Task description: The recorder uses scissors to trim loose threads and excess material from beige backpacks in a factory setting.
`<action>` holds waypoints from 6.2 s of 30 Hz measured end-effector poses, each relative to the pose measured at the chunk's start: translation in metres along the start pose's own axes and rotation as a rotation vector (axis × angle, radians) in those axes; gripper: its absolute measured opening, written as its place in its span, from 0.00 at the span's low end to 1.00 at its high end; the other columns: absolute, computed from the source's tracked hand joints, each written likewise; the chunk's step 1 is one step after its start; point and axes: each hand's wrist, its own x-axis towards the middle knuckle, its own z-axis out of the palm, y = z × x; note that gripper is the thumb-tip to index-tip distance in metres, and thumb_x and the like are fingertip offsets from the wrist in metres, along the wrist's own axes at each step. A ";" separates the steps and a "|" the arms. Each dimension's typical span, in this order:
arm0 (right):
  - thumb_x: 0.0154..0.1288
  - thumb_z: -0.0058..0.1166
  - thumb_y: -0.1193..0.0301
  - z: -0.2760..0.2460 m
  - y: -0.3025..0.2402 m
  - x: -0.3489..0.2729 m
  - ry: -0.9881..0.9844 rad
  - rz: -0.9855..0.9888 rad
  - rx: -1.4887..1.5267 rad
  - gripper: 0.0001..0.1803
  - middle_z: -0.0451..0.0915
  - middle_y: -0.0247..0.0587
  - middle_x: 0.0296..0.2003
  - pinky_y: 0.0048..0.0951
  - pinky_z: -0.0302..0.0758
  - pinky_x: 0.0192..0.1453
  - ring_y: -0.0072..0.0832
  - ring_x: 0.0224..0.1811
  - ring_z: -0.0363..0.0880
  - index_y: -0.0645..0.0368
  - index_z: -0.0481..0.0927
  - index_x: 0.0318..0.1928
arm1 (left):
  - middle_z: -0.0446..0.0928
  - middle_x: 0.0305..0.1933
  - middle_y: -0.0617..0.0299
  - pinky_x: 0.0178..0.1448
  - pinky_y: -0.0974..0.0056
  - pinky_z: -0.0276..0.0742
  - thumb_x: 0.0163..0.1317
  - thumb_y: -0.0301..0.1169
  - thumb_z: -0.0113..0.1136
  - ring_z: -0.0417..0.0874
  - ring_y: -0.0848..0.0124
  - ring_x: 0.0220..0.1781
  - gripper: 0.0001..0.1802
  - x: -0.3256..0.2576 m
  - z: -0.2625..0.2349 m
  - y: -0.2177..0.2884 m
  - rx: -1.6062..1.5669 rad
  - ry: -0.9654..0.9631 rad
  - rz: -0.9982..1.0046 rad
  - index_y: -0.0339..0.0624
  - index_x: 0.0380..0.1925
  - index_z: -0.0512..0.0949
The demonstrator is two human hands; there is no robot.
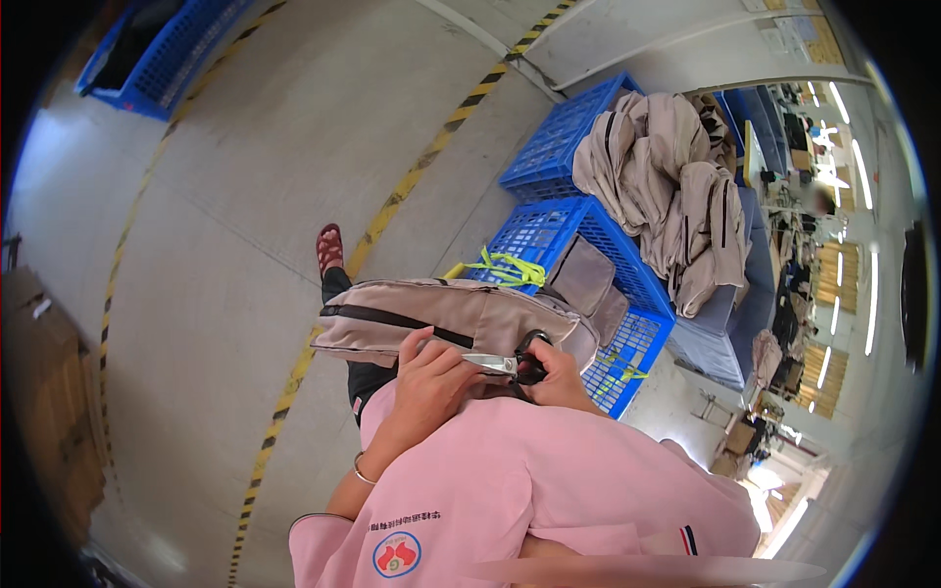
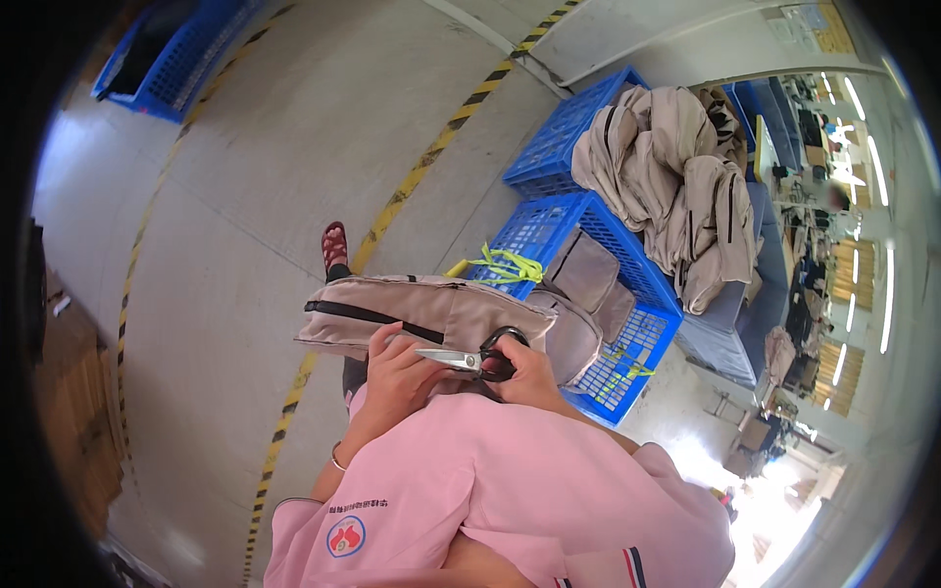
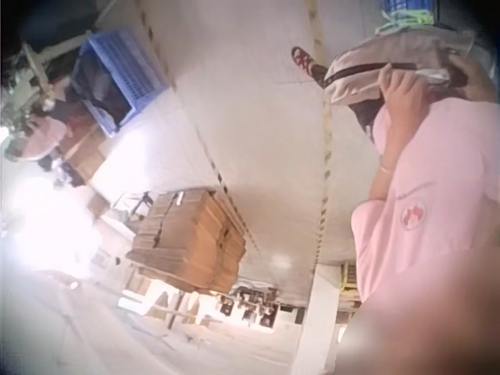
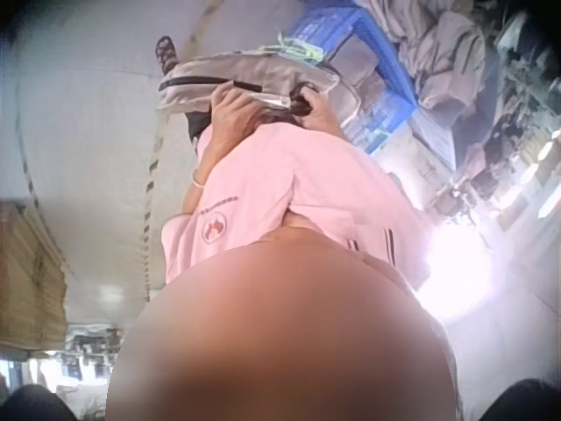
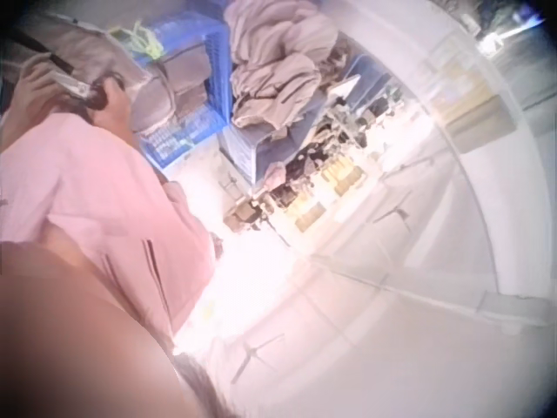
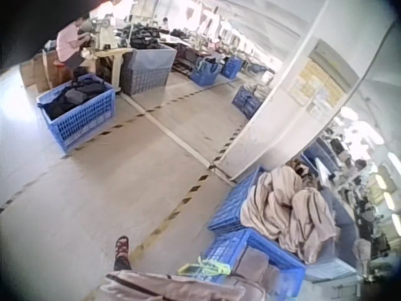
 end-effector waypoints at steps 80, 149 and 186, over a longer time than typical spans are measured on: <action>0.47 0.68 0.80 0.015 0.545 -0.650 1.864 1.152 0.601 0.15 0.75 0.38 0.22 0.25 0.72 0.33 0.23 0.25 0.71 0.59 0.76 0.35 | 0.78 0.36 0.70 0.72 0.48 0.59 0.50 0.33 0.72 0.77 0.67 0.48 0.08 -0.367 0.701 0.540 -0.821 -1.712 1.110 0.52 0.31 0.86; 0.58 0.67 0.78 -1.026 1.247 -0.506 0.627 -0.172 1.572 0.14 0.77 0.33 0.33 0.27 0.80 0.41 0.26 0.35 0.80 0.55 0.72 0.37 | 0.79 0.55 0.54 0.56 0.60 0.77 0.65 0.34 0.66 0.81 0.66 0.52 0.27 -0.027 1.403 0.724 -0.529 -0.368 -0.871 0.29 0.58 0.73; 0.63 0.63 0.56 -0.971 1.257 -0.553 1.046 0.193 0.520 0.22 0.74 0.42 0.24 0.36 0.70 0.31 0.38 0.25 0.75 0.63 0.74 0.36 | 0.77 0.59 0.54 0.61 0.60 0.75 0.62 0.28 0.69 0.79 0.65 0.56 0.28 -0.017 1.400 0.737 -0.569 -0.444 -0.932 0.29 0.60 0.72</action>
